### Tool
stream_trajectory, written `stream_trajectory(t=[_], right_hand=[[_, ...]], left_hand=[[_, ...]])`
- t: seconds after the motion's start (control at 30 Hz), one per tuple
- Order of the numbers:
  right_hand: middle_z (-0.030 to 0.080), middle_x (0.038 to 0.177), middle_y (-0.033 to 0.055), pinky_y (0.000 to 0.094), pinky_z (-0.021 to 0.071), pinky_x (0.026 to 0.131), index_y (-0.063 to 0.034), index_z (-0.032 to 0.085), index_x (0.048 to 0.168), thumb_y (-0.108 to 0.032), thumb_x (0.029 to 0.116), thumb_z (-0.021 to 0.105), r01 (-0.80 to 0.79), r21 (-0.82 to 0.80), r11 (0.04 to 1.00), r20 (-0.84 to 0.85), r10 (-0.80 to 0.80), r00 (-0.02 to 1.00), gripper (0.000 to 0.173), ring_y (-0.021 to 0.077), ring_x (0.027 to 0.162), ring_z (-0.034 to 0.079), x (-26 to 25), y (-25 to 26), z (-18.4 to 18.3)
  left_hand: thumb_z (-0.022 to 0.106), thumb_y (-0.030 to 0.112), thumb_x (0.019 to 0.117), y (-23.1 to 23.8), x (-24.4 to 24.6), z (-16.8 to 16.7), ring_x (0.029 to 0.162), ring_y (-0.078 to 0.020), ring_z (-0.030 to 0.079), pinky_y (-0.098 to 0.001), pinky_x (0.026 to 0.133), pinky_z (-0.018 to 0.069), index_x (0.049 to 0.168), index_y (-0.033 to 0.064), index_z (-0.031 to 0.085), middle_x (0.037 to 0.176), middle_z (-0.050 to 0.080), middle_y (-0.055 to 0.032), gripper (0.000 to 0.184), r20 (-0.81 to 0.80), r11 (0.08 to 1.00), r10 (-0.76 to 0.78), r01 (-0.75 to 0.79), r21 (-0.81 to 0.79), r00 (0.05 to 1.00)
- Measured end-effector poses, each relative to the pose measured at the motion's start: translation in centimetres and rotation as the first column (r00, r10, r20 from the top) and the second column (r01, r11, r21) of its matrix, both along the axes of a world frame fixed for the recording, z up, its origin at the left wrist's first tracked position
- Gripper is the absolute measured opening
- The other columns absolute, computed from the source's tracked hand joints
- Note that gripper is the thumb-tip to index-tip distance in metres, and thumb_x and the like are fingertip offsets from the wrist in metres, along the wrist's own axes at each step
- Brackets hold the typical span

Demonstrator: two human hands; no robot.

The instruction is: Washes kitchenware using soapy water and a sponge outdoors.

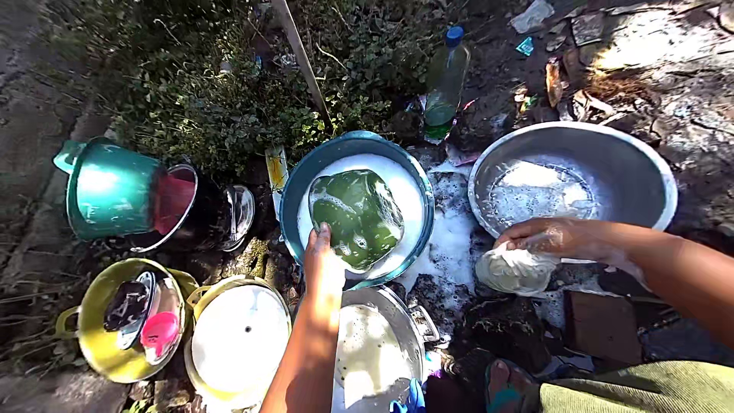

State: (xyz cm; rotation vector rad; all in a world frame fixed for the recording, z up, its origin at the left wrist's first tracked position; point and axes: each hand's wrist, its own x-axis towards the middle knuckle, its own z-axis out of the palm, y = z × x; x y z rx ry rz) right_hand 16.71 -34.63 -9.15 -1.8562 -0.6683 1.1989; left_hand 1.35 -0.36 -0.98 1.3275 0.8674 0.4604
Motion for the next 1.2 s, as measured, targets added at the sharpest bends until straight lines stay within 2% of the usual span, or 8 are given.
stream_trajectory(t=[0.07, 0.17, 0.33, 0.53, 0.7, 0.97, 1.1, 1.2], right_hand=[[0.070, 0.090, -0.0010, 0.0206, 0.0544, 0.072, -0.0057, 0.069, 0.110, -0.008, 0.1034, 0.047, 0.190, 0.238, 0.953, -0.081, -0.176, 0.981, 0.024, 0.0023, 0.077, 0.064, 0.1, 2.2, 5.3], [0.072, 0.095, -0.0021, 0.0210, 0.0555, 0.077, -0.0093, 0.073, 0.110, -0.010, 0.1013, 0.053, 0.149, 0.538, 0.830, 0.325, -0.368, 0.871, 0.022, 0.0021, 0.084, 0.065, -1.4, 9.1, 10.7], [0.056, 0.149, 0.0107, 0.0631, 0.0314, 0.117, -0.0204, 0.069, 0.132, -0.036, 0.1037, 0.046, -0.213, 0.535, 0.817, 0.801, -0.411, 0.435, 0.040, 0.0375, 0.145, 0.043, -2.3, 21.9, 10.2], [0.063, 0.135, 0.0234, 0.0650, 0.0393, 0.109, -0.0025, 0.063, 0.133, -0.033, 0.1117, 0.034, 0.160, 0.161, 0.974, 0.616, -0.226, 0.755, 0.047, 0.0411, 0.133, 0.055, 4.7, 26.4, 15.9], [0.066, 0.133, 0.0123, 0.0683, 0.0354, 0.110, -0.0224, 0.072, 0.126, -0.027, 0.0996, 0.057, -0.004, 0.578, 0.816, 0.723, -0.510, 0.465, 0.031, 0.0396, 0.132, 0.053, -5.9, 29.3, 12.1], [0.057, 0.145, 0.0189, 0.0585, 0.0359, 0.116, -0.0116, 0.060, 0.142, -0.035, 0.1101, 0.040, 0.426, 0.445, 0.788, 0.408, -0.602, 0.687, 0.044, 0.0365, 0.140, 0.048, 1.1, 28.5, 11.0], [0.059, 0.144, 0.0135, 0.0536, 0.0375, 0.117, -0.0170, 0.069, 0.133, -0.028, 0.1061, 0.049, 0.196, 0.563, 0.803, 0.513, -0.525, 0.679, 0.035, 0.0314, 0.140, 0.050, -4.8, 30.1, 12.5], [0.065, 0.138, 0.0073, 0.0570, 0.0382, 0.116, -0.0219, 0.079, 0.114, -0.018, 0.0974, 0.061, -0.067, 0.740, 0.669, 0.600, -0.611, 0.517, 0.025, 0.0317, 0.137, 0.052, -9.3, 31.4, 9.3]], left_hand=[[0.038, 0.024, 0.1120, -1.2, 0.3, 0.6, 0.112, -0.0144, 0.064, -0.0340, 0.097, 0.0536, 0.141, 0.0037, 0.050, 0.126, 0.063, -0.0124, 0.037, -0.041, 0.992, -0.045, 0.049, 0.116, 0.998], [0.038, 0.021, 0.1116, -2.5, 1.0, 0.8, 0.109, -0.0151, 0.066, -0.0358, 0.095, 0.0567, 0.141, 0.0041, 0.048, 0.124, 0.064, -0.0121, 0.035, 0.000, 0.960, -0.169, 0.165, 0.225, 0.986], [0.042, 0.005, 0.1060, -3.8, 2.3, 1.9, 0.105, -0.0116, 0.066, -0.0323, 0.095, 0.0555, 0.131, -0.0032, 0.052, 0.114, 0.065, -0.0121, 0.028, 0.078, 0.887, -0.283, 0.230, 0.401, 0.956], [0.048, 0.010, 0.1057, -1.8, 0.4, 2.7, 0.105, -0.0097, 0.065, -0.0291, 0.096, 0.0532, 0.127, -0.0050, 0.062, 0.113, 0.068, -0.0135, 0.030, 0.028, 0.794, -0.178, 0.127, 0.594, 0.984], [0.041, 0.013, 0.1094, 1.9, 0.6, 2.7, 0.099, -0.0122, 0.066, -0.0327, 0.091, 0.0563, 0.123, -0.0013, 0.058, 0.107, 0.067, -0.0096, 0.026, 0.216, 0.923, -0.029, -0.057, 0.380, 0.976], [0.037, 0.038, 0.1114, 3.0, -0.2, 3.7, 0.111, -0.0245, 0.066, -0.0478, 0.092, 0.0566, 0.139, 0.0051, 0.051, 0.124, 0.064, -0.0152, 0.045, 0.283, 0.933, 0.357, -0.327, -0.148, 0.890], [0.032, 0.041, 0.1119, 2.6, 1.1, 3.5, 0.117, -0.0256, 0.063, -0.0492, 0.096, 0.0542, 0.142, 0.0071, 0.050, 0.129, 0.062, -0.0154, 0.049, 0.239, 0.914, 0.398, -0.362, -0.180, 0.886], [0.031, 0.046, 0.1108, 3.0, 1.2, 3.3, 0.091, -0.0189, 0.066, -0.0395, 0.077, 0.0564, 0.120, 0.0069, 0.059, 0.102, 0.066, -0.0098, 0.049, 0.195, 0.896, 0.436, -0.403, -0.187, 0.879]])
